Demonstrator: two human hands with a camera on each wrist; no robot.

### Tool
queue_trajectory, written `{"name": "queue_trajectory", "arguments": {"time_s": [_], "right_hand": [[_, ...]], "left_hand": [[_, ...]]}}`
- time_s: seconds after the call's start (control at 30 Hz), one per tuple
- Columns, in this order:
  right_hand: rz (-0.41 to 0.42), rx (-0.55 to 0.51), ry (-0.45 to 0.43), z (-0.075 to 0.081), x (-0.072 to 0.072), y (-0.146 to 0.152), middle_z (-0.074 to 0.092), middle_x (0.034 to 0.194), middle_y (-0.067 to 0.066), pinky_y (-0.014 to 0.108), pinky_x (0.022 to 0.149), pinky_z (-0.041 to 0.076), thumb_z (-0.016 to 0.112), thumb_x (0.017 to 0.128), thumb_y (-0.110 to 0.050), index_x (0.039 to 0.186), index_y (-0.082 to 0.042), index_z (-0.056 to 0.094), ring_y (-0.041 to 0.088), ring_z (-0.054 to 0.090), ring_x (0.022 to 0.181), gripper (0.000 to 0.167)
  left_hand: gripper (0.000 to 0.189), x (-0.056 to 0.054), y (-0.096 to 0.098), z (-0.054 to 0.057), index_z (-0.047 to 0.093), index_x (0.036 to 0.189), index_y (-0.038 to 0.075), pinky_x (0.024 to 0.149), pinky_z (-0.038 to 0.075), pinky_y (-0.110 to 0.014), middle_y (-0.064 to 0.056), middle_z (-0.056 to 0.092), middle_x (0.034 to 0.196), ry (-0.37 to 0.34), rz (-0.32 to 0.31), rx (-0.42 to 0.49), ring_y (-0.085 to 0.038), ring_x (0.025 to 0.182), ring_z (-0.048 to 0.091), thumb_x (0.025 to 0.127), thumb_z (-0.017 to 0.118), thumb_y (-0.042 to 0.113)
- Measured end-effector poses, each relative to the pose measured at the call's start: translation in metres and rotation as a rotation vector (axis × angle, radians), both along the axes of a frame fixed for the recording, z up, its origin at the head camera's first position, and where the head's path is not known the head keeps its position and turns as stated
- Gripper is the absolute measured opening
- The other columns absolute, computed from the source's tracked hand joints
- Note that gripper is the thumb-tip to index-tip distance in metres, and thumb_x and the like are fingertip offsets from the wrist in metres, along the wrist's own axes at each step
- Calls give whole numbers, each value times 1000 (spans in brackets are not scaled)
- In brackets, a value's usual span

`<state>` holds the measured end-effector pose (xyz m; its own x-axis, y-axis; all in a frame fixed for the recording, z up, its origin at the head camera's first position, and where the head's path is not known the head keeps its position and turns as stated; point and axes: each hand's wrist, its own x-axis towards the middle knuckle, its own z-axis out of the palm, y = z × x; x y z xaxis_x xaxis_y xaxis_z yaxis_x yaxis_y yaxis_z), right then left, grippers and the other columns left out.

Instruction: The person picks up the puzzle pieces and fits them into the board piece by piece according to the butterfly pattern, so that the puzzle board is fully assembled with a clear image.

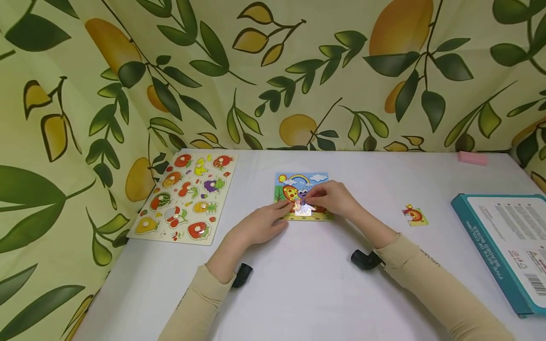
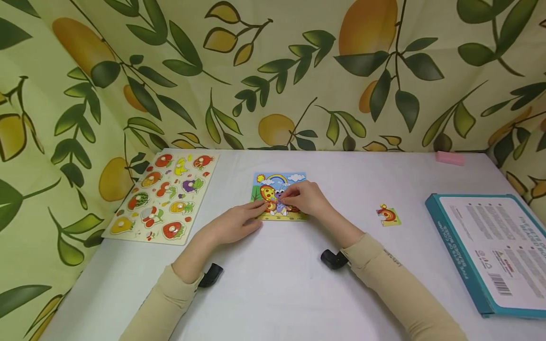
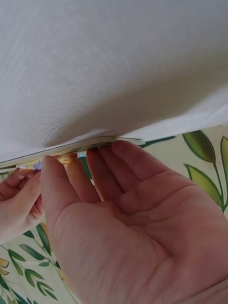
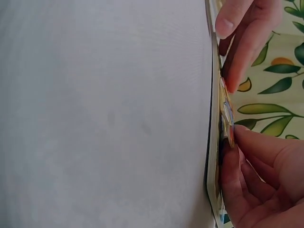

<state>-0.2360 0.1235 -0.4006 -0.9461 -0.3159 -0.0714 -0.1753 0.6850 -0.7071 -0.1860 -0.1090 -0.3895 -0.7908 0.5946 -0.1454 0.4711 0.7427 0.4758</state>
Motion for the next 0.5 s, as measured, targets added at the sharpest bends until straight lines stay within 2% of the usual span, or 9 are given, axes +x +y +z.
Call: {"name": "queue_trajectory", "arguments": {"time_s": [0.23,0.5], "right_hand": [[18,4,49,-2,0,-1,72,86,-1,29,70,45,74,88,-20,91,-12,78,18,57,82,9],[25,13,55,-2,1,-2,71,84,-1,28,68,45,75,87,-19,91,-10,77,17,56,79,10]], "left_hand": [[52,2,0,0,38,150,11,114,29,-40,-7,31,157,34,-20,-43,-26,142,30,101,53,22],[53,2,1,0,39,150,12,114,29,-40,-7,30,157,47,-15,-70,-25,143,29,101,54,23]]}}
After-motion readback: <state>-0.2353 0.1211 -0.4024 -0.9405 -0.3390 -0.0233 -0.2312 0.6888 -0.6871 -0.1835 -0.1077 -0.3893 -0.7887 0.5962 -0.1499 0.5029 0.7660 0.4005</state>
